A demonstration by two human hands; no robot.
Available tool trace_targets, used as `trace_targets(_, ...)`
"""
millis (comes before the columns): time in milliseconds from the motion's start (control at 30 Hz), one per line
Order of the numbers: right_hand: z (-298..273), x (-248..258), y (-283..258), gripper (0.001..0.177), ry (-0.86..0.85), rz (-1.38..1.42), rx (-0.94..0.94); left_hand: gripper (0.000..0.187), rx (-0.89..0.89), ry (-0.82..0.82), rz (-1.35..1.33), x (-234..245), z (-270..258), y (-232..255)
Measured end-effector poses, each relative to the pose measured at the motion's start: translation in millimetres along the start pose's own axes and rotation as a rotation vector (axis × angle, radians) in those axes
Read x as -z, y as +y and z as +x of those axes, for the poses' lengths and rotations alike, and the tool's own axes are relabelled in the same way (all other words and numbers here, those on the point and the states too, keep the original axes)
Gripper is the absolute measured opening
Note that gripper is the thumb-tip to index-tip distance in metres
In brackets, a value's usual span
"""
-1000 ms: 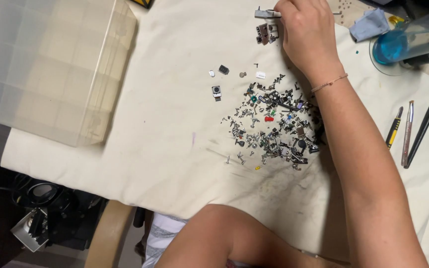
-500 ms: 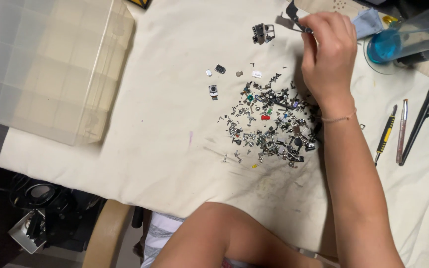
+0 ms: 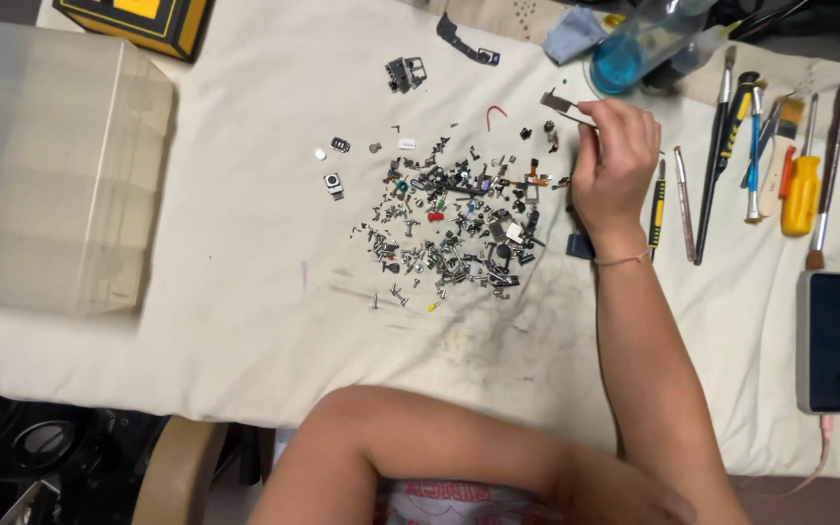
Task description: The person sorts a pile of small electronic components on a white cloth-covered table. They use their hands to pick up and separate various parts, then use tweezers to handle and move specific components like a circuit board and a camera module.
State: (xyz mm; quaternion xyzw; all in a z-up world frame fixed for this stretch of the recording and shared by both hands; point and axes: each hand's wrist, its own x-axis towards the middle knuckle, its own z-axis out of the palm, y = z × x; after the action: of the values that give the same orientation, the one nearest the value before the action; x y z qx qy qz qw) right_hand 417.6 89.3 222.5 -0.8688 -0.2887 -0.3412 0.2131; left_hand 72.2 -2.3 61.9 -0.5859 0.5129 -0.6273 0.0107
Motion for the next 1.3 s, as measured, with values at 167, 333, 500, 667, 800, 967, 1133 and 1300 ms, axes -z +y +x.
trace_targets(167,5.8,11.5,-18.1,0.022,-0.032,0.042,-0.140,0.043,0.782,-0.027,-0.747,-25.3,-47.6,-329.6)
trace_targets(333,3.8,-5.5,-0.8,0.017,0.114,0.009,-0.033,0.051,1.342,-0.334,-0.220,-24.1,-96.0,-452.7)
trace_targets(500,7.2,-6.4,-4.6,0.014,0.053,0.024,0.013,0.044,1.725,-0.714,-0.589,-24.5,-115.2,-478.5)
trace_targets(667,6.5,-19.9,3.8,0.015,0.144,0.084,0.029,0.015,1.675,-0.558,-0.611,-30.6,-140.1,-473.9)
trace_targets(800,6.6,-21.2,4.2,0.015,0.135,0.074,0.054,0.015,1.747,-0.536,-0.687,-29.2,-139.1,-478.9)
trace_targets(967,8.1,-20.2,0.6,0.014,0.132,0.078,0.057,0.015,1.738,-0.618,-0.725,-24.3,-134.0,-480.0)
trace_targets(1133,10.3,-20.3,1.6,0.014,0.135,0.065,0.085,0.015,1.740,-0.626,-0.783,-16.5,-122.8,-489.0)
trace_targets(1300,6.4,-24.8,-0.6,0.015,0.163,0.049,0.098,0.034,1.885,-0.605,-1.053,-23.6,-132.3,-476.1)
